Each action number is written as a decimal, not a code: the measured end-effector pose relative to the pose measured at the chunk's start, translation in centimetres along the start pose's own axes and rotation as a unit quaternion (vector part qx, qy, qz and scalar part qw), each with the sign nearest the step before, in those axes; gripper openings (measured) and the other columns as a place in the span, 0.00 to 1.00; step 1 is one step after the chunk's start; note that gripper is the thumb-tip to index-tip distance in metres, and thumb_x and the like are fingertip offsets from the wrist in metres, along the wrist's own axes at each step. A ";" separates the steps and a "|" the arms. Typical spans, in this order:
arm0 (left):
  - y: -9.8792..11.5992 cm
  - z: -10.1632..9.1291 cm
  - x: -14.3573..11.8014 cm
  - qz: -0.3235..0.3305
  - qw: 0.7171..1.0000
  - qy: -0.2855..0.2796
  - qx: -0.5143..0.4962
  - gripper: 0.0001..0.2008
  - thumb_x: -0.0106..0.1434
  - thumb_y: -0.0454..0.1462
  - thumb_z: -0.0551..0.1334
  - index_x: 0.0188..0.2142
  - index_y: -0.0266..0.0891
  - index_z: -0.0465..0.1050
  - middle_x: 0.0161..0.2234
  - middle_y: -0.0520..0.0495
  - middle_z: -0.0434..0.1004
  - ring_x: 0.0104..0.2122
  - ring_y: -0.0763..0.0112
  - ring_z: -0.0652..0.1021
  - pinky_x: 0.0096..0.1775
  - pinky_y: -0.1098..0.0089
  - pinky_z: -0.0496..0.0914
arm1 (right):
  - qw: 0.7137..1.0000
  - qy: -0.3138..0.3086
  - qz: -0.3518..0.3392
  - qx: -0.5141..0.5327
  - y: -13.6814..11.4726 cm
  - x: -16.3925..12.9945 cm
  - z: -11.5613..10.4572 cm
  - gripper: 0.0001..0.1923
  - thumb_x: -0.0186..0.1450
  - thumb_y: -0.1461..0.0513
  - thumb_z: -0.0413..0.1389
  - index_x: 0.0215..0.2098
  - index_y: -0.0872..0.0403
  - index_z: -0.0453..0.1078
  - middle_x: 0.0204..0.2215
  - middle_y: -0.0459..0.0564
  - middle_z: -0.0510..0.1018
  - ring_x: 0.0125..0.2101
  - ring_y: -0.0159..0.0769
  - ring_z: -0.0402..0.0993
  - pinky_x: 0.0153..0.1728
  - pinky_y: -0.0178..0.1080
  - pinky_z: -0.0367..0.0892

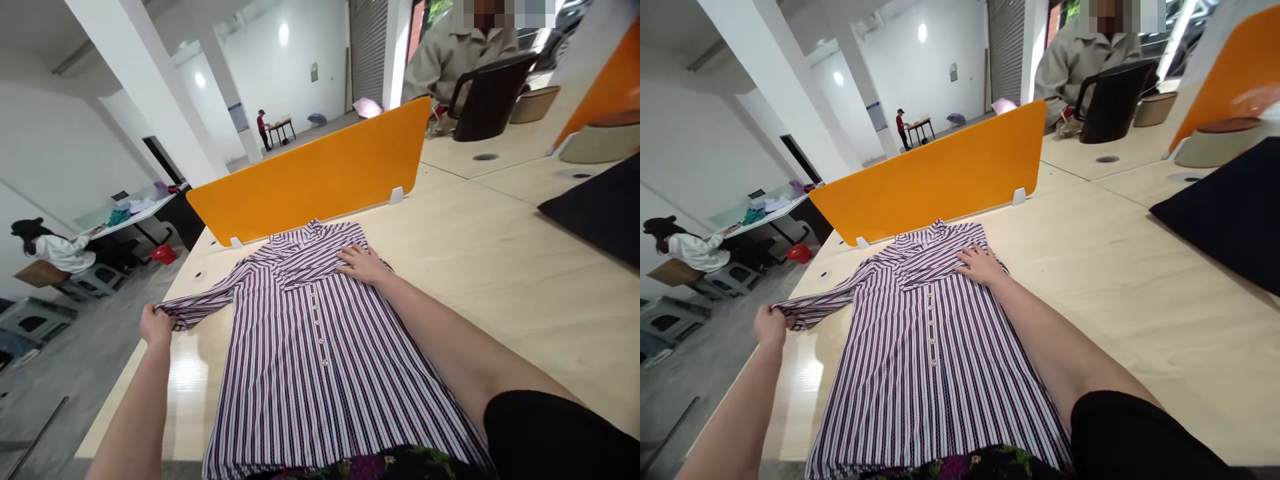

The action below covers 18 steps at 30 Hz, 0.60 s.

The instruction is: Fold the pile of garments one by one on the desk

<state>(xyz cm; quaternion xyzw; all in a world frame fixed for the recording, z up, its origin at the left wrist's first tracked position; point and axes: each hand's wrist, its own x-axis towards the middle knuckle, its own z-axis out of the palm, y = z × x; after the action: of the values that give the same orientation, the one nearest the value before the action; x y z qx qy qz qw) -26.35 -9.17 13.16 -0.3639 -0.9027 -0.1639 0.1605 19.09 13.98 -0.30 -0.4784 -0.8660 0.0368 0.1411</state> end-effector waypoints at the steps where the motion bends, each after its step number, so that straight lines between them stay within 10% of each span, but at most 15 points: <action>1: 0.8 -0.5 0.5 -0.005 1.000 0.009 0.009 0.20 0.67 0.40 0.42 0.45 0.35 0.68 0.31 0.43 0.76 0.35 0.58 0.77 0.34 0.58 0.70 | 1.000 0.002 -0.002 0.001 0.0 0.0 0.0 0.28 0.67 0.46 0.41 0.62 0.45 0.60 0.64 0.48 0.58 0.63 0.52 0.50 0.59 0.62 0.47; 5: 5.5 -3.7 2.5 0.053 0.997 0.025 0.043 0.30 0.68 0.49 0.39 0.46 0.28 0.69 0.44 0.38 0.74 0.49 0.43 0.71 0.46 0.42 0.63 | 1.000 0.007 -0.006 0.005 -0.1 0.0 -0.2 0.28 0.68 0.46 0.42 0.61 0.46 0.61 0.64 0.48 0.58 0.62 0.53 0.50 0.59 0.61 0.47; 10: 14.6 -5.4 4.0 0.265 0.960 -0.031 -0.089 0.24 0.63 0.48 0.51 0.51 0.34 0.68 0.42 0.45 0.77 0.45 0.57 0.75 0.46 0.59 0.68 | 1.000 0.007 -0.009 0.001 -0.1 0.0 -0.3 0.27 0.68 0.47 0.43 0.61 0.47 0.61 0.64 0.48 0.59 0.62 0.53 0.51 0.59 0.61 0.47; 14: 19.0 -3.0 3.2 0.389 0.890 -0.034 -0.237 0.26 0.58 0.44 0.59 0.56 0.39 0.64 0.45 0.45 0.76 0.44 0.65 0.75 0.46 0.65 0.69 | 1.000 0.006 -0.010 0.006 -0.1 -0.2 -0.5 0.27 0.68 0.47 0.43 0.61 0.47 0.61 0.64 0.48 0.59 0.62 0.52 0.51 0.59 0.60 0.47; 18: 17.9 1.6 2.3 0.316 0.932 0.028 -0.177 0.18 0.64 0.39 0.49 0.48 0.35 0.69 0.45 0.39 0.75 0.47 0.62 0.74 0.48 0.63 0.68 | 1.000 0.007 -0.012 0.010 -0.1 -0.2 -0.7 0.26 0.68 0.47 0.42 0.61 0.46 0.61 0.63 0.47 0.60 0.62 0.51 0.52 0.59 0.60 0.47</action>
<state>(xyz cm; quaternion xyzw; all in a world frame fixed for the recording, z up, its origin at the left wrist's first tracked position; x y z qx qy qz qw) -15.50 5.08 15.87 -0.6482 -0.6927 -0.2716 0.1621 19.26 13.69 0.31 -0.4667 -0.8702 0.0407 0.1524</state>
